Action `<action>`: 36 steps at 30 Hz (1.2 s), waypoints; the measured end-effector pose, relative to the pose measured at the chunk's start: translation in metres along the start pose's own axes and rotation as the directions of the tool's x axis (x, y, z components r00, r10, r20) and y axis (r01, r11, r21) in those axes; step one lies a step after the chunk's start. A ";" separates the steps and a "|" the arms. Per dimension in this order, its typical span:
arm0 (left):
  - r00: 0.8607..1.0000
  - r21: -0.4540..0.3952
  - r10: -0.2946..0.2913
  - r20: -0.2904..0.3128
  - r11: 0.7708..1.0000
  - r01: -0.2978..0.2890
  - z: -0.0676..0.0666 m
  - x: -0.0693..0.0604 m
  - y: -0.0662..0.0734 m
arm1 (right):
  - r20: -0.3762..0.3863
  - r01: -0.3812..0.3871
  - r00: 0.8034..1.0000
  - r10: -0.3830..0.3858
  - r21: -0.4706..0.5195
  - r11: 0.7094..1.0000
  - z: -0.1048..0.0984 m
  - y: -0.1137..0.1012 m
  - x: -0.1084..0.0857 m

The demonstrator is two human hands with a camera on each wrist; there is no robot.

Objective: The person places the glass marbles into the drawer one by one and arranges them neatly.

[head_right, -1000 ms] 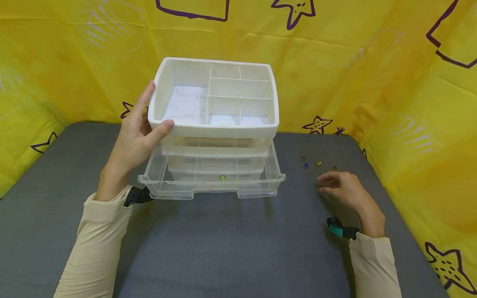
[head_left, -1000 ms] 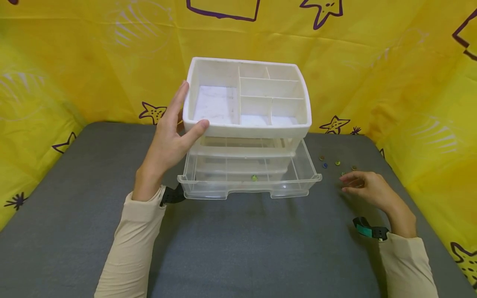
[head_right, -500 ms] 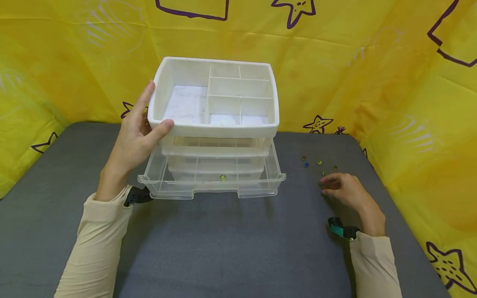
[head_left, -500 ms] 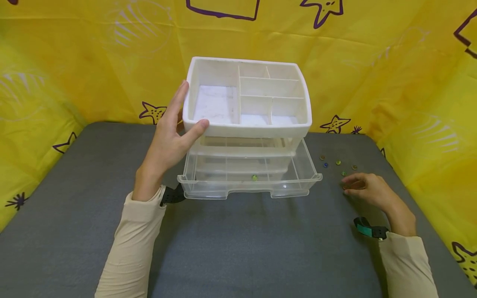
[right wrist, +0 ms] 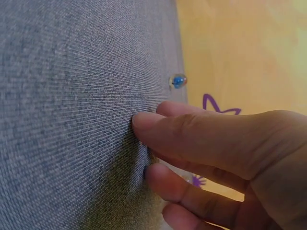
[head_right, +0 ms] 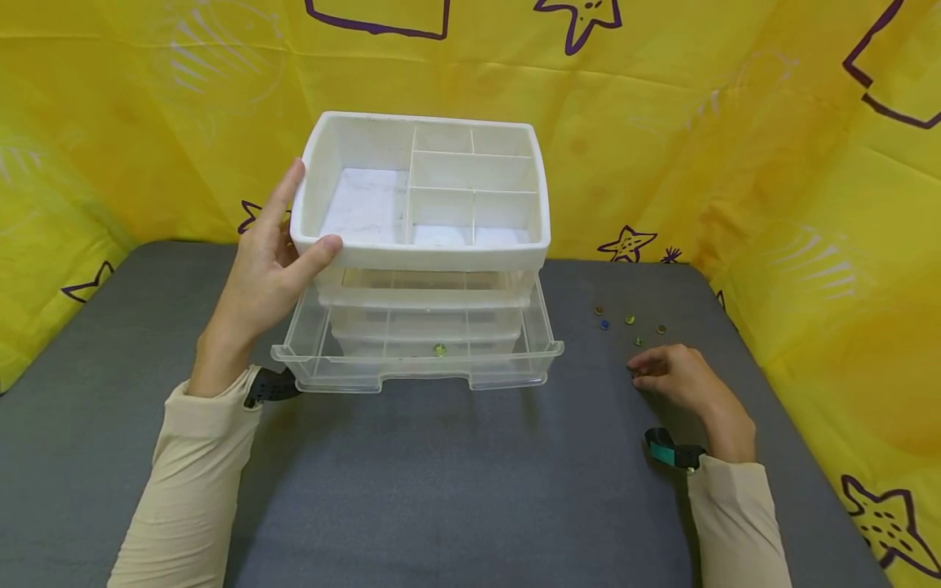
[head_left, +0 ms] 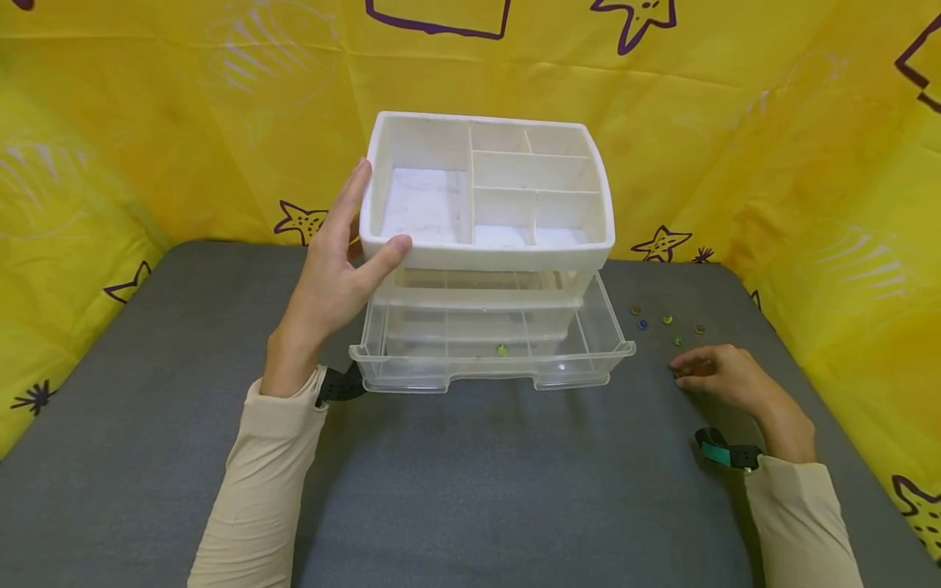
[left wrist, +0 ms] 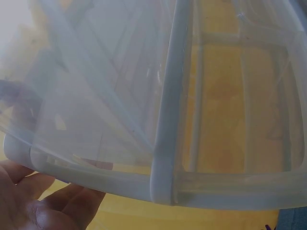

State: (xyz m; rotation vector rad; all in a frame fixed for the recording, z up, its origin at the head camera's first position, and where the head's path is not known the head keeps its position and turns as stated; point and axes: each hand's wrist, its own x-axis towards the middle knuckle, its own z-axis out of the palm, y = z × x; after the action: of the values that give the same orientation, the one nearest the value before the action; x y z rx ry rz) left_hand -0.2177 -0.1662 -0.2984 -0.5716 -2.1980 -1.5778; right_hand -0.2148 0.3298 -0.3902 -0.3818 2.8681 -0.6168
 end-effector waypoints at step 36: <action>1.000 0.002 0.003 -0.007 1.000 -0.003 0.000 0.000 0.000 | -0.117 0.033 0.993 -0.032 0.010 0.999 -0.009 -0.025 -0.004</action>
State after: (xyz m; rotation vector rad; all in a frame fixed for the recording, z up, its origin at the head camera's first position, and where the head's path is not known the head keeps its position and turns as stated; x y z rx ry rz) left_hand -0.2177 -0.1663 -0.2987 -0.5674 -2.1925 -1.5739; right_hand -0.2077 0.3122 -0.3703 -0.4040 2.9730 -0.6833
